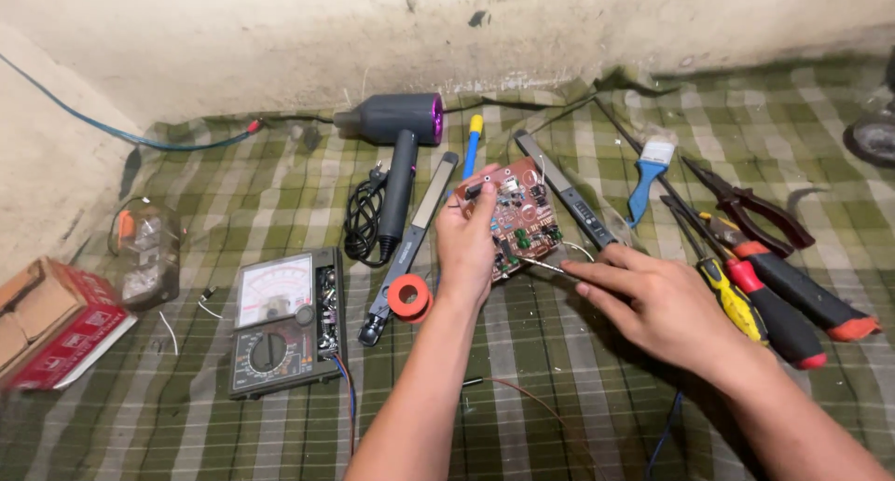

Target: Repair a circuit board by soldering and desoldering components using hand tools

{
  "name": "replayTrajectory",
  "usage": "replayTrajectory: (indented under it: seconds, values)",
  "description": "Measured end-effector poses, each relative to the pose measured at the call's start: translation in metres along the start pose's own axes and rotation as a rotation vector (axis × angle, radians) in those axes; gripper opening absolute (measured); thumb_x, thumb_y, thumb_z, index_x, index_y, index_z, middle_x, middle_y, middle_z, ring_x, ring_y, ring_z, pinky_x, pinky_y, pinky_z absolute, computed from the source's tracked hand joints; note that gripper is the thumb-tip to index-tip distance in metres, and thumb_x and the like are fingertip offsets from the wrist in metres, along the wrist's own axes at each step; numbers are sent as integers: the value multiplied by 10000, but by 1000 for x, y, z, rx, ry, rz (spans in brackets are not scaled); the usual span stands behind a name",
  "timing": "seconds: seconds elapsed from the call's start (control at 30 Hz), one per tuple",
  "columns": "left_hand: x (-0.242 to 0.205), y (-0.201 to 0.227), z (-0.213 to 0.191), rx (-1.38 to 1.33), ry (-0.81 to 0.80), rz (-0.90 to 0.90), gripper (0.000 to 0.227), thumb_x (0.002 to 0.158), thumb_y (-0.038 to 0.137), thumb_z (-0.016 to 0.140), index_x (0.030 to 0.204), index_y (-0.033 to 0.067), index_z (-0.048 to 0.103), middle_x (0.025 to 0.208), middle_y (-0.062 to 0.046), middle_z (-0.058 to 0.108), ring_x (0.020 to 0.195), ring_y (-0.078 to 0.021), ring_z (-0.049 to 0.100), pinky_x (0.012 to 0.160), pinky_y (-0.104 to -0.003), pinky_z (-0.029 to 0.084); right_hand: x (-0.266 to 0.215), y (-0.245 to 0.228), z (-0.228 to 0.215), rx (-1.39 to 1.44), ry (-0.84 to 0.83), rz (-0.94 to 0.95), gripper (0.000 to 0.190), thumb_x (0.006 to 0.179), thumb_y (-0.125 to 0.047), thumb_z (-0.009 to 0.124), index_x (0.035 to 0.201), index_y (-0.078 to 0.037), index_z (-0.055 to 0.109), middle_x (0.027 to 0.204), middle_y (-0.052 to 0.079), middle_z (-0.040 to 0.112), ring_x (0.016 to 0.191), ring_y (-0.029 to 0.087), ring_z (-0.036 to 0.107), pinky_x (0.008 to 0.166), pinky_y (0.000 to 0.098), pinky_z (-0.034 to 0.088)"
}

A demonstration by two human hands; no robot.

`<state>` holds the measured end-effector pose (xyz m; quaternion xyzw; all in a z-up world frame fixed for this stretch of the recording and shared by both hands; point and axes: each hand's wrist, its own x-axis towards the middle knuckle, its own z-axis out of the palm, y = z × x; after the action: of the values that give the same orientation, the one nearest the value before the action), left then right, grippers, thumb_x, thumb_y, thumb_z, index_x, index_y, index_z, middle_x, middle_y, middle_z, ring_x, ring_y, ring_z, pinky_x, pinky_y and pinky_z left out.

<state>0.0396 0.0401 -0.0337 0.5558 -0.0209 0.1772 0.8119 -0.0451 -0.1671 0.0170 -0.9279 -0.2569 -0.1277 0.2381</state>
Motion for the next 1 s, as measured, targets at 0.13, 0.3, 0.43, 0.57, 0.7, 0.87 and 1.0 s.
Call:
replayTrajectory:
  seconds: [0.13, 0.3, 0.43, 0.57, 0.7, 0.87, 1.0]
  values:
    - [6, -24, -6, 172, -17, 3, 235, 1020, 122, 643, 1230, 76, 737, 1168, -158, 734, 1100, -251, 669, 1031, -441, 481, 1, 5, 8, -10, -50, 39, 239, 932, -334, 650, 1134, -303, 773, 941, -13, 756, 790, 375, 718, 628, 529, 561]
    - [5, -25, -2, 243, -14, -31, 229, 1015, 123, 639, 1212, 113, 756, 1165, -158, 743, 1123, -271, 669, 1033, -449, 479, 2, 10, 17, -40, -95, 41, 242, 922, -367, 656, 1125, -314, 775, 950, -22, 747, 795, 366, 722, 634, 522, 569]
    - [5, -21, -2, 240, -10, -49, 243, 1018, 103, 620, 1226, 94, 747, 1191, -186, 734, 1154, -278, 649, 1046, -462, 474, 3, 8, 14, -86, -139, 76, 251, 927, -394, 636, 1136, -344, 766, 959, -50, 736, 798, 342, 729, 638, 499, 580]
    - [3, -17, -2, 244, 0, -60, 232, 1026, 99, 612, 1214, 88, 748, 1187, -197, 729, 1145, -321, 670, 1046, -478, 473, 4, 6, 12, -92, -159, 90, 254, 925, -389, 639, 1140, -335, 764, 965, -45, 737, 802, 345, 732, 641, 510, 583]
    - [1, -13, -1, 251, 3, -76, 242, 1027, 100, 607, 1228, 84, 740, 1208, -197, 724, 1166, -311, 653, 1050, -479, 465, 5, 1, 9, -159, -186, 89, 256, 930, -384, 627, 1143, -335, 761, 959, -40, 726, 779, 350, 733, 642, 505, 585]
    - [3, -6, 4, 275, -28, -93, 257, 1043, 73, 566, 1256, 40, 705, 1236, -257, 689, 1178, -400, 639, 1067, -533, 446, 4, 2, 11, -95, -185, 31, 225, 912, -419, 659, 1088, -363, 789, 924, -80, 732, 805, 303, 746, 643, 453, 595]
    - [10, -21, -2, 323, 1, -118, 236, 999, 145, 616, 1202, 119, 734, 1231, -128, 734, 1169, -261, 668, 1029, -395, 477, 2, 10, 1, -138, -152, 77, 277, 920, -404, 644, 1157, -342, 773, 937, -56, 710, 819, 283, 726, 643, 456, 554]
